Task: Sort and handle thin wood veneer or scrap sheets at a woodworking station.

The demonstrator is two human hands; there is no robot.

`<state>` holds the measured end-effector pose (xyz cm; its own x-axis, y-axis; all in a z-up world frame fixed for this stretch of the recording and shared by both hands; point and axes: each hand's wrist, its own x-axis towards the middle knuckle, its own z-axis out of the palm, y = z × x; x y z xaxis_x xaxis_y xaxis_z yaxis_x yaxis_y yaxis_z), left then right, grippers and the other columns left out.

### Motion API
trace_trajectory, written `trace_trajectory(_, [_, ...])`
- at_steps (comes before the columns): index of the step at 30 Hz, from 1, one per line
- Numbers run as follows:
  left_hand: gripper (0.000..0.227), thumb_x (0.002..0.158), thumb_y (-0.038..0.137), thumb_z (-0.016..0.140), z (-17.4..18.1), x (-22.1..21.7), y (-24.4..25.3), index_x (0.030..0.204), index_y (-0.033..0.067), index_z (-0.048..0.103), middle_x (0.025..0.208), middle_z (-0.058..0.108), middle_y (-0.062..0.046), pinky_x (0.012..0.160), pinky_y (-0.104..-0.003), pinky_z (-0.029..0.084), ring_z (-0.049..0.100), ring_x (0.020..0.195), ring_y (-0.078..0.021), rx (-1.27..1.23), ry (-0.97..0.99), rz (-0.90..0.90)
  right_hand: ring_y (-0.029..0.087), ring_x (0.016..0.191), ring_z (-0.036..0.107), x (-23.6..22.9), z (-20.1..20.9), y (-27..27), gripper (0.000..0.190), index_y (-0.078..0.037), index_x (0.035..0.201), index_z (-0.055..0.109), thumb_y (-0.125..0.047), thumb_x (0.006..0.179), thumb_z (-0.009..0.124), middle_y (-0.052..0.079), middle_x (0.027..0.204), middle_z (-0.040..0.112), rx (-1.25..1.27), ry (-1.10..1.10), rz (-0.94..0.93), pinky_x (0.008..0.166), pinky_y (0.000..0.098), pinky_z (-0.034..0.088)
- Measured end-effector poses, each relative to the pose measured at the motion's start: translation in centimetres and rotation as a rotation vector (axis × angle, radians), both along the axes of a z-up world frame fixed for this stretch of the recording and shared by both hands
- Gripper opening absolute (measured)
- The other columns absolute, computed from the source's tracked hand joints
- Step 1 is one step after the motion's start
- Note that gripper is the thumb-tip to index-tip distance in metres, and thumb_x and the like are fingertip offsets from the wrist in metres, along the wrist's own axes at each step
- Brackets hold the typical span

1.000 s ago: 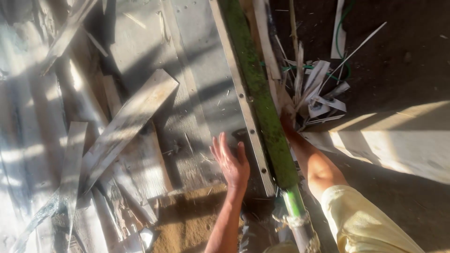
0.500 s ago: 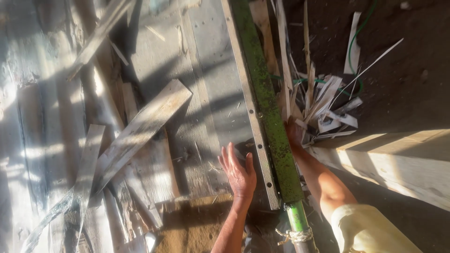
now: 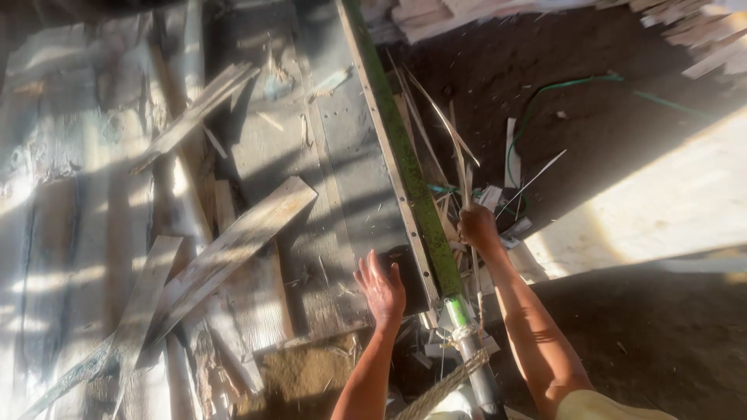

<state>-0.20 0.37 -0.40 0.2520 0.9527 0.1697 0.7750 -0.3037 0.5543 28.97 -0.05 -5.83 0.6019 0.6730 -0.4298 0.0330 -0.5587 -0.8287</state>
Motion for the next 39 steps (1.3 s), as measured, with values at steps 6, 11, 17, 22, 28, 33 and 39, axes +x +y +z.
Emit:
trace_trajectory(6, [0.065, 0.103, 0.037, 0.05, -1.2, -0.3, 0.0, 0.154, 0.0007, 0.032, 0.155, 0.044, -0.019, 0.125, -0.057, 0.009, 0.027, 0.151, -0.039, -0.016, -0.069, 0.0, 0.03, 0.065, 0.073, -2.6, 17.6, -4.2, 0.042, 0.006, 0.137, 0.048, -0.022, 0.106, 0.05, 0.021, 0.096, 0.067, -0.034, -0.464, 0.102, 0.056, 0.0382, 0.062])
trace_trajectory(11, [0.069, 0.102, 0.046, 0.049, 6.1, 1.3, 6.2, 0.157, 0.0072, 0.035, 0.163, 0.038, -0.018, 0.127, -0.055, 0.018, 0.029, 0.154, -0.0367, -0.122, -0.51, -0.044, 0.04, 0.077, 0.068, -6.3, 24.2, -7.0, 0.041, -0.002, 0.142, 0.054, -0.021, 0.105, 0.055, 0.024, 0.087, 0.071, 0.238, -0.853, 0.212, 0.07, 0.0477, 0.055])
trace_trajectory(17, [0.092, 0.095, 0.069, 0.043, 23.0, -2.2, 17.4, 0.165, 0.0173, 0.011, 0.172, 0.011, -0.017, 0.118, -0.063, 0.03, 0.024, 0.154, -0.0434, -0.515, -1.29, -0.316, 0.035, 0.064, 0.066, -11.9, 30.7, -7.5, 0.051, -0.009, 0.148, 0.052, -0.024, 0.1, 0.062, 0.017, 0.085, 0.07, 0.428, -0.992, 0.346, 0.057, 0.0448, 0.055])
trace_trajectory(22, [0.097, 0.092, 0.076, 0.033, 33.3, -11.5, 20.8, 0.166, 0.023, 0.0, 0.173, 0.005, -0.015, 0.113, -0.067, 0.038, 0.025, 0.153, -0.0476, -0.41, -1.424, -0.393, 0.025, 0.053, 0.062, -14.7, 31.8, -5.1, 0.061, -0.004, 0.141, 0.058, -0.034, 0.09, 0.073, 0.013, 0.081, 0.068, 0.611, -1.169, 0.493, 0.047, 0.0377, 0.051])
trace_trajectory(28, [0.067, 0.104, 0.038, 0.045, 33.3, -24.5, 19.7, 0.16, 0.0232, 0.011, 0.165, 0.03, -0.014, 0.106, -0.062, 0.053, 0.045, 0.145, -0.0457, -0.186, -1.649, -0.058, 0.017, 0.05, 0.054, -16.4, 29.7, -1.2, 0.056, -0.008, 0.136, 0.068, -0.031, 0.087, 0.082, 0.002, 0.07, 0.059, 0.826, -1.284, 0.686, 0.048, 0.0321, 0.048])
trace_trajectory(33, [0.042, 0.109, 0.028, 0.045, 22.9, -36.8, 20.0, 0.129, -0.0024, 0.064, 0.127, 0.069, -0.018, 0.104, -0.047, 0.058, 0.063, 0.119, -0.0332, -0.124, -2.294, 0.114, 0.019, 0.059, 0.055, -17.8, 28.6, 1.7, 0.053, -0.024, 0.128, 0.074, -0.017, 0.077, 0.086, 0.0, 0.073, 0.057, 0.904, -1.413, 0.84, 0.055, 0.0333, 0.048])
trace_trajectory(39, [0.064, 0.1, 0.054, 0.044, 22.8, -39.0, 13.6, 0.129, -0.0001, 0.062, 0.119, 0.065, -0.021, 0.097, -0.048, 0.053, 0.06, 0.101, -0.0255, 0.046, -2.259, 0.61, 0.019, 0.085, 0.063, -19.2, 28.5, 6.8, 0.06, -0.027, 0.133, 0.073, -0.012, 0.076, 0.085, -0.005, 0.087, 0.062, 0.914, -1.409, 0.909, 0.088, 0.0375, 0.048])
